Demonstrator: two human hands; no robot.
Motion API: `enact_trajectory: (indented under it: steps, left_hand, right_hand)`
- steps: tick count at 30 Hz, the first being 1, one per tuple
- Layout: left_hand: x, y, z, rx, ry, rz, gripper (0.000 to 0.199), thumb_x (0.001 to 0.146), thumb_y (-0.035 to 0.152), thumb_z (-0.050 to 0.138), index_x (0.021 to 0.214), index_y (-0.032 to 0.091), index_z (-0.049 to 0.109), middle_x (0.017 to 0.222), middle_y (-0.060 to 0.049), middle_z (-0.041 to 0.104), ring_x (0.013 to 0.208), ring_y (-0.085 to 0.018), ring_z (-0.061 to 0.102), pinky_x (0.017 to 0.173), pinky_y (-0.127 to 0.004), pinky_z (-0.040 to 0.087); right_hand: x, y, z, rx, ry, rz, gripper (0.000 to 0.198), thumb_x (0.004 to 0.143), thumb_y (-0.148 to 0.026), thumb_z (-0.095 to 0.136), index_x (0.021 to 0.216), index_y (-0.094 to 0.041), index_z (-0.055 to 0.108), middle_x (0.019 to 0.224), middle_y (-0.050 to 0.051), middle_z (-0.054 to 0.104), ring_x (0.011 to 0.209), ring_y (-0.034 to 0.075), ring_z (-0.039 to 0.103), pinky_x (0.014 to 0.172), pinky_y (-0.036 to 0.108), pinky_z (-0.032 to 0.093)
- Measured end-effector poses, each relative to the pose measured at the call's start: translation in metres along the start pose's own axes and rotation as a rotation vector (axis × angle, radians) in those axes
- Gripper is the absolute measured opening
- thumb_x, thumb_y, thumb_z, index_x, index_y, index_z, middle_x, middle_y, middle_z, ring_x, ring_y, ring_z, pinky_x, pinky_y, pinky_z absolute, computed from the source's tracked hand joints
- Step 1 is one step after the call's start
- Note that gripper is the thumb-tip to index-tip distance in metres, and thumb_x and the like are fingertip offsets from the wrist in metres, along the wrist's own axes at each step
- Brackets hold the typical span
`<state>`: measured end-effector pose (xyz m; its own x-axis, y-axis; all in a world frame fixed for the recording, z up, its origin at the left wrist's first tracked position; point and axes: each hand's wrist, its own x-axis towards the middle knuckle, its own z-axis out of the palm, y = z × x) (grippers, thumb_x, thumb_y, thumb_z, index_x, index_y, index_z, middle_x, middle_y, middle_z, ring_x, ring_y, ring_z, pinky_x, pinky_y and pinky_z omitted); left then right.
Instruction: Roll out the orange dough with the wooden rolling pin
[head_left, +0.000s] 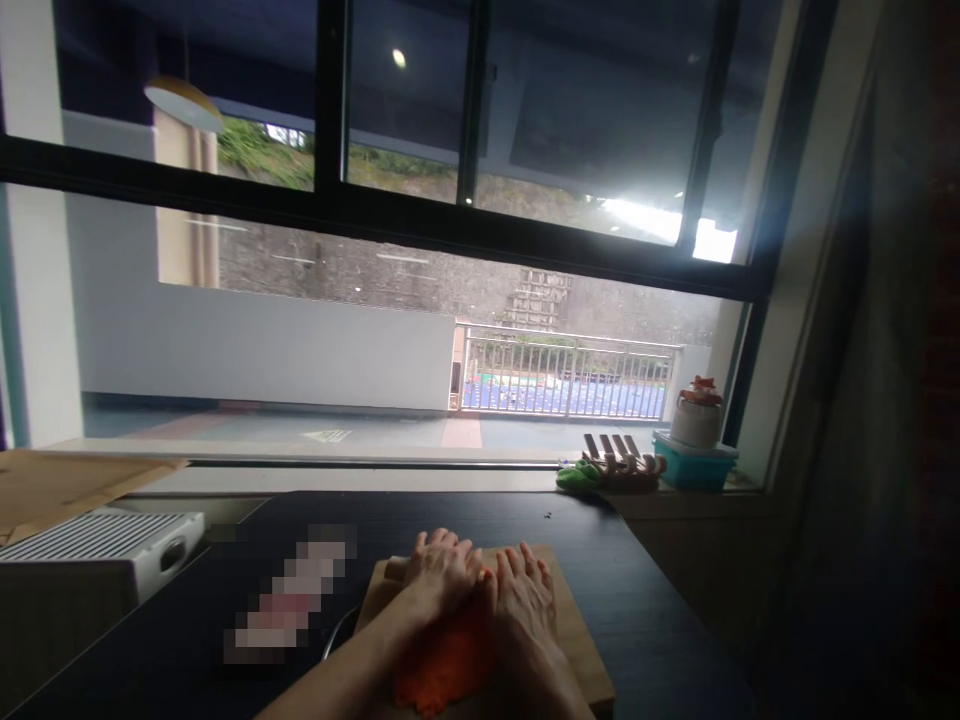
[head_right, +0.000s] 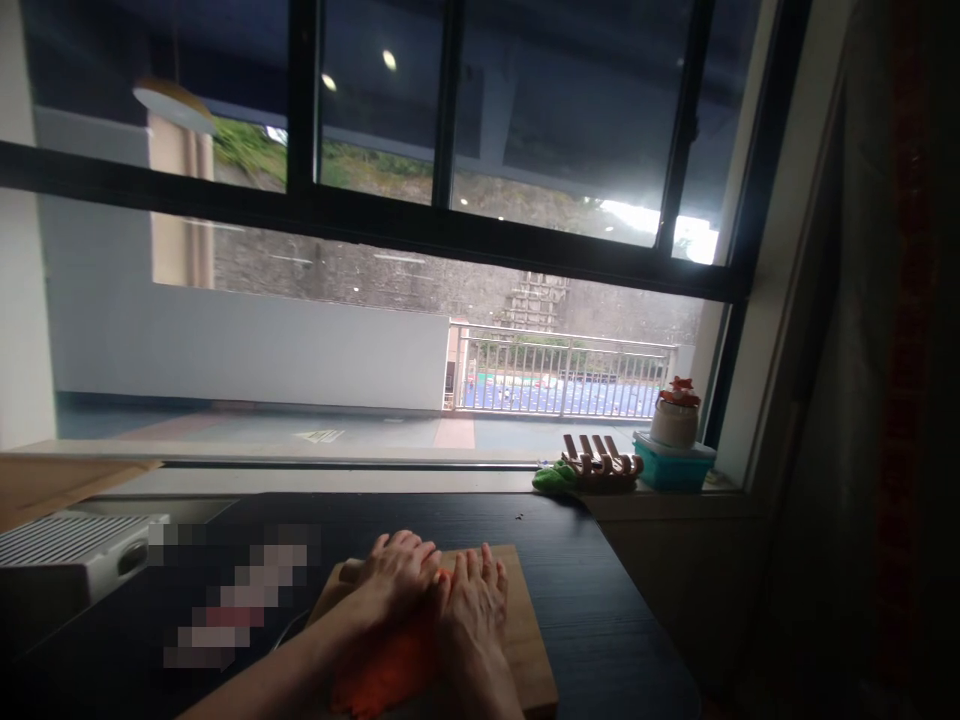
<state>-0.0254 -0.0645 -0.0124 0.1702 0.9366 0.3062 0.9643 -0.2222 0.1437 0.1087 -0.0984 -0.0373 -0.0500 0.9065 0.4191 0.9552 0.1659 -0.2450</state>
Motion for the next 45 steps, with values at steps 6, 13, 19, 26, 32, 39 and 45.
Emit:
enact_trajectory:
  steps: [6,13,19,26,32,39,45]
  left_hand:
    - [0.026,0.0,0.006,0.014,-0.042,-0.022,0.04,0.088,0.04,0.033,0.097,0.022,0.068,0.109,-0.01,0.065,0.11,-0.028,0.05,0.098,-0.052,0.029]
    - [0.072,-0.003,0.014,-0.013,-0.105,-0.066,0.041,0.084,0.038,0.039,0.108,0.016,0.063,0.117,-0.014,0.061,0.117,-0.029,0.047,0.1,-0.051,0.031]
    - [0.084,-0.007,0.017,-0.018,-0.116,-0.117,0.041,0.082,0.037,0.04,0.108,0.014,0.062,0.117,-0.016,0.061,0.116,-0.03,0.049,0.096,-0.047,0.036]
    - [0.051,-0.017,0.003,-0.005,-0.171,-0.144,0.038,0.084,0.039,0.04,0.108,0.022,0.064,0.117,-0.011,0.064,0.115,-0.028,0.051,0.097,-0.047,0.034]
    - [-0.011,-0.045,-0.016,0.006,-0.237,0.122,0.044,0.092,0.036,0.026,0.117,0.023,0.06,0.129,-0.008,0.058,0.131,-0.024,0.037,0.108,-0.049,0.022]
    - [-0.012,-0.046,-0.01,0.007,-0.238,0.005,0.056,0.093,0.041,0.023,0.136,0.013,0.044,0.144,-0.013,0.04,0.137,-0.025,0.027,0.112,-0.047,0.017]
    - [0.039,-0.026,0.006,-0.015,-0.262,-0.1,0.049,0.093,0.043,0.026,0.131,0.021,0.048,0.14,-0.009,0.047,0.134,-0.026,0.032,0.109,-0.052,0.017]
  right_hand:
    - [0.022,0.002,-0.01,-0.05,-0.115,0.019,0.039,0.095,-0.032,0.03,0.105,-0.022,0.067,0.127,0.009,0.057,0.13,0.027,0.037,0.106,0.043,0.024]
    - [0.066,0.014,0.001,-0.088,-0.205,0.083,0.037,0.093,-0.03,0.031,0.1,-0.022,0.066,0.118,0.011,0.061,0.124,0.028,0.043,0.098,0.045,0.032]
    - [0.072,0.017,0.0,-0.088,-0.242,0.078,0.038,0.092,-0.029,0.031,0.098,-0.018,0.067,0.116,0.013,0.061,0.119,0.029,0.047,0.094,0.044,0.037]
    - [0.002,0.002,-0.006,-0.026,-0.063,-0.075,0.039,0.093,-0.027,0.03,0.115,-0.019,0.062,0.129,0.007,0.056,0.133,0.023,0.034,0.108,0.039,0.025]
    - [-0.06,-0.013,0.03,-0.035,0.246,-0.216,0.039,0.091,-0.025,0.04,0.126,-0.022,0.055,0.134,0.004,0.052,0.126,0.02,0.045,0.105,0.033,0.032]
    - [-0.062,-0.022,0.027,-0.008,0.206,-0.21,0.045,0.087,-0.019,0.039,0.13,-0.017,0.052,0.137,0.008,0.048,0.128,0.024,0.041,0.108,0.037,0.027]
    - [-0.012,-0.009,-0.006,0.032,-0.051,-0.106,0.04,0.09,-0.017,0.033,0.122,-0.016,0.058,0.121,0.009,0.061,0.115,0.021,0.052,0.106,0.034,0.027]
